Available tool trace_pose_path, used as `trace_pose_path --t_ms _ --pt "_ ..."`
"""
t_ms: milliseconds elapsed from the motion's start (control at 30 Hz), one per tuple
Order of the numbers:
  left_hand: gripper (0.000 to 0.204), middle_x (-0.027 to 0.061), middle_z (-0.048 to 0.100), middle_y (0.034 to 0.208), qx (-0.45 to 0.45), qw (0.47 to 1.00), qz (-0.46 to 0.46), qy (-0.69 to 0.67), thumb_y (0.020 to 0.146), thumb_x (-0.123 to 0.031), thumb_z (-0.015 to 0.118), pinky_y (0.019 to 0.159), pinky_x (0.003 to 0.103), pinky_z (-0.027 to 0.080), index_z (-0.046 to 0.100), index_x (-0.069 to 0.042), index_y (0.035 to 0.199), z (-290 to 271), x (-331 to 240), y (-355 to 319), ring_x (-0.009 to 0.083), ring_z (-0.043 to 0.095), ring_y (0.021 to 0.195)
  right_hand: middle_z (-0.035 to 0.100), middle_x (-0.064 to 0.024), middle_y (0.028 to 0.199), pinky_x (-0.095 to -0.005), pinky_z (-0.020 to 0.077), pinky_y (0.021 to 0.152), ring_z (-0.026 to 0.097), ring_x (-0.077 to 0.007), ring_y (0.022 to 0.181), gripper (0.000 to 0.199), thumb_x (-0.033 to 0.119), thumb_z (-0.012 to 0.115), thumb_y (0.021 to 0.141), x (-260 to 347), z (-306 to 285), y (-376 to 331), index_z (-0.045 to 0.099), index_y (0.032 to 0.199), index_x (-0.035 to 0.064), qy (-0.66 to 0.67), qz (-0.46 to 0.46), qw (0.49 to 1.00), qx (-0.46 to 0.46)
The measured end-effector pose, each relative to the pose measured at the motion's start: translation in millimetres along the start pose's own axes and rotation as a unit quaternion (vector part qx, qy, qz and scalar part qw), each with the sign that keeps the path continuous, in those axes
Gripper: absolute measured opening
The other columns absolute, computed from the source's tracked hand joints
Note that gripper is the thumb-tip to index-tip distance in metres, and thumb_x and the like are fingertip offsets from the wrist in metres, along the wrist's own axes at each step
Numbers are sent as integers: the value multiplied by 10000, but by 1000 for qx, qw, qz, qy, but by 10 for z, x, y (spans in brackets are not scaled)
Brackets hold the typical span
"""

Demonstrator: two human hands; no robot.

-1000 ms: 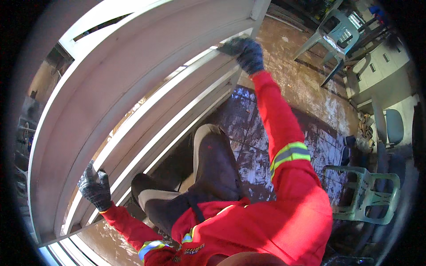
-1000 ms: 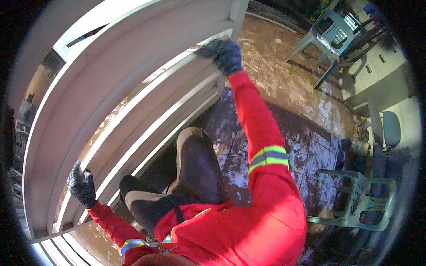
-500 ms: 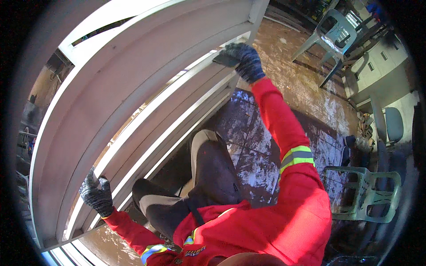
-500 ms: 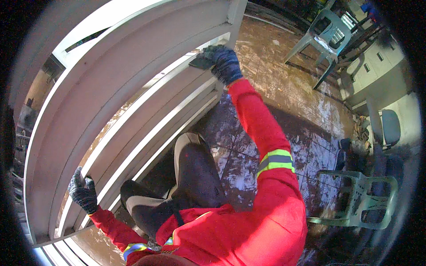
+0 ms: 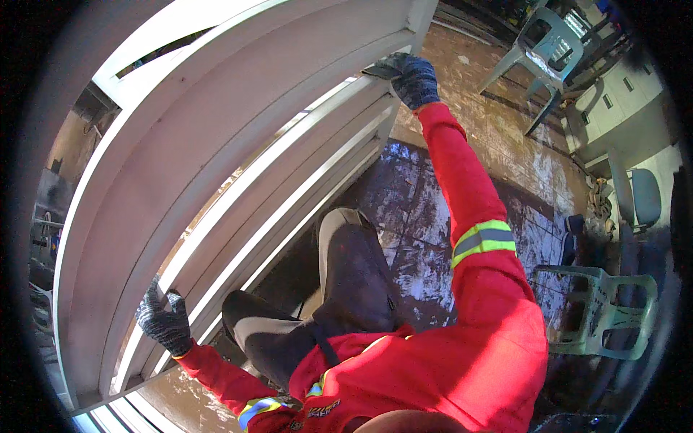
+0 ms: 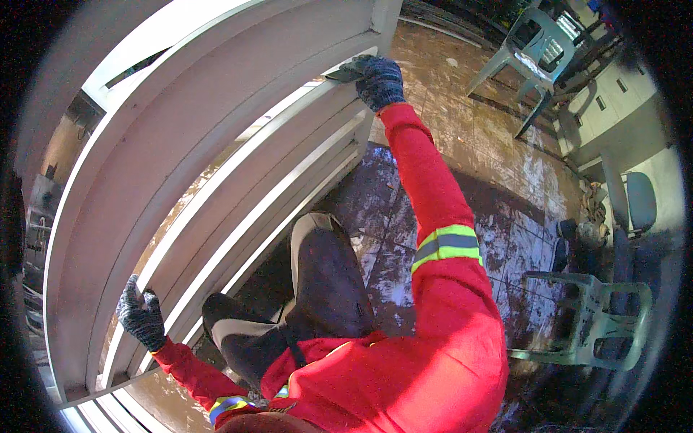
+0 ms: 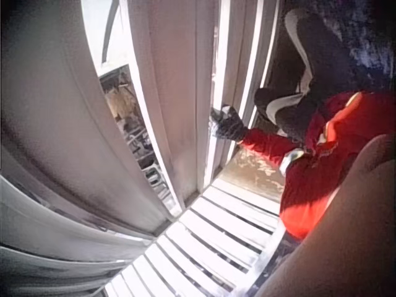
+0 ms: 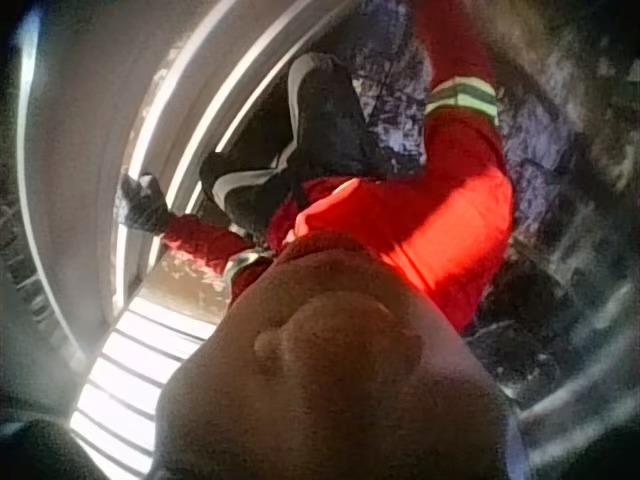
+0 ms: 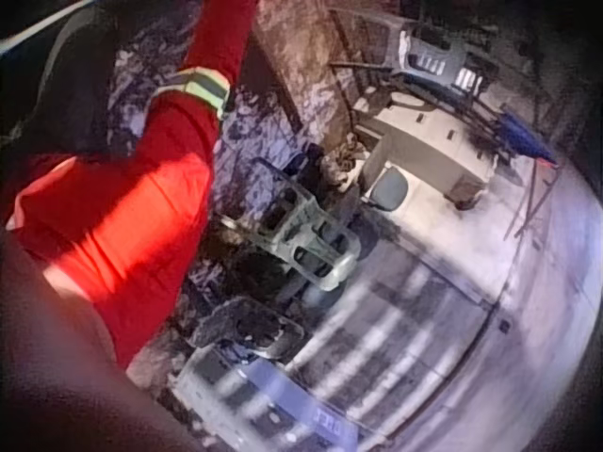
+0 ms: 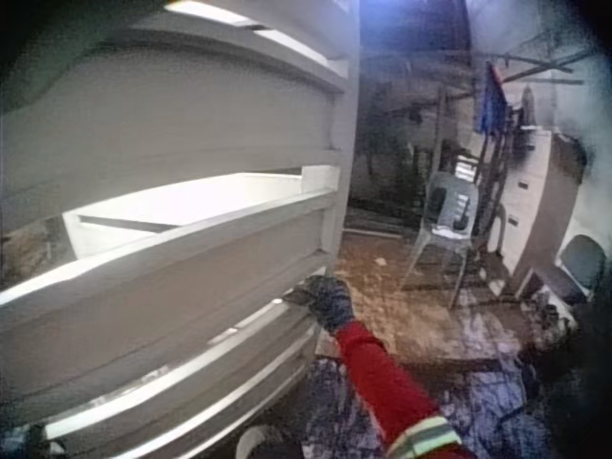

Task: The person sits on the floor and sands the underside of a white wooden slatted structure using a sanding block. They systematically rub the block along the edges and flat surfaces of the slats.

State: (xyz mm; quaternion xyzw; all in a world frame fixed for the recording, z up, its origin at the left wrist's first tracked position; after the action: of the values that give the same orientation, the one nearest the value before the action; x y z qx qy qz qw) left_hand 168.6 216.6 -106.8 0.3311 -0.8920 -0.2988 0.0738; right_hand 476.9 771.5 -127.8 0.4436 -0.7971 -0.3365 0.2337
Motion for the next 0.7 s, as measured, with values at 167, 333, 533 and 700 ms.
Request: trace_pose_path --t_ms 167,333,533,700 --pt "417 108 676 951 18 999 -27 7 675 -87 617 821 382 454 668 -111 1088 -61 25 -29 271 612 845 661 -89 1042 -375 491 867 612 -300 965 342 69 607 704 469 -78 23 684 1020 176 78 25 995 55" --pt "412 99 677 941 -11 1000 3 -1 680 -104 626 814 380 453 668 -112 1089 -26 7 -2 260 608 826 652 -98 1080 -365 480 911 609 -304 982 371 46 610 690 83 -85 140 684 1036 158 -17 40 998 37" --pt "415 93 667 901 6 1000 7 20 688 -127 638 798 387 451 657 -115 1102 4 -19 -23 264 598 800 653 -123 1055 -357 481 907 619 -292 968 347 67 608 705 269 -153 -75 674 1044 104 15 1 1000 -4" --pt "403 91 668 912 -9 1000 4 1 686 -104 638 805 387 453 661 -118 1089 -27 5 -42 263 603 820 644 -138 1052 -397 457 923 594 -308 998 296 72 579 736 451 -78 284 666 1017 111 -95 60 988 110"
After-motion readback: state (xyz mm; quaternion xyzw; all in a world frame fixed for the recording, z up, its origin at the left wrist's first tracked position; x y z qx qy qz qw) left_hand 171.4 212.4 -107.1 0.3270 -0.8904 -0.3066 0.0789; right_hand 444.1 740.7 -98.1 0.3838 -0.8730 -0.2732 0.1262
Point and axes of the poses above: each hand's wrist, its own y-axis towards the middle knuckle, its own z-axis out of the palm, x = y × z, the point moved 6 cm from there along y, towards the middle knuckle
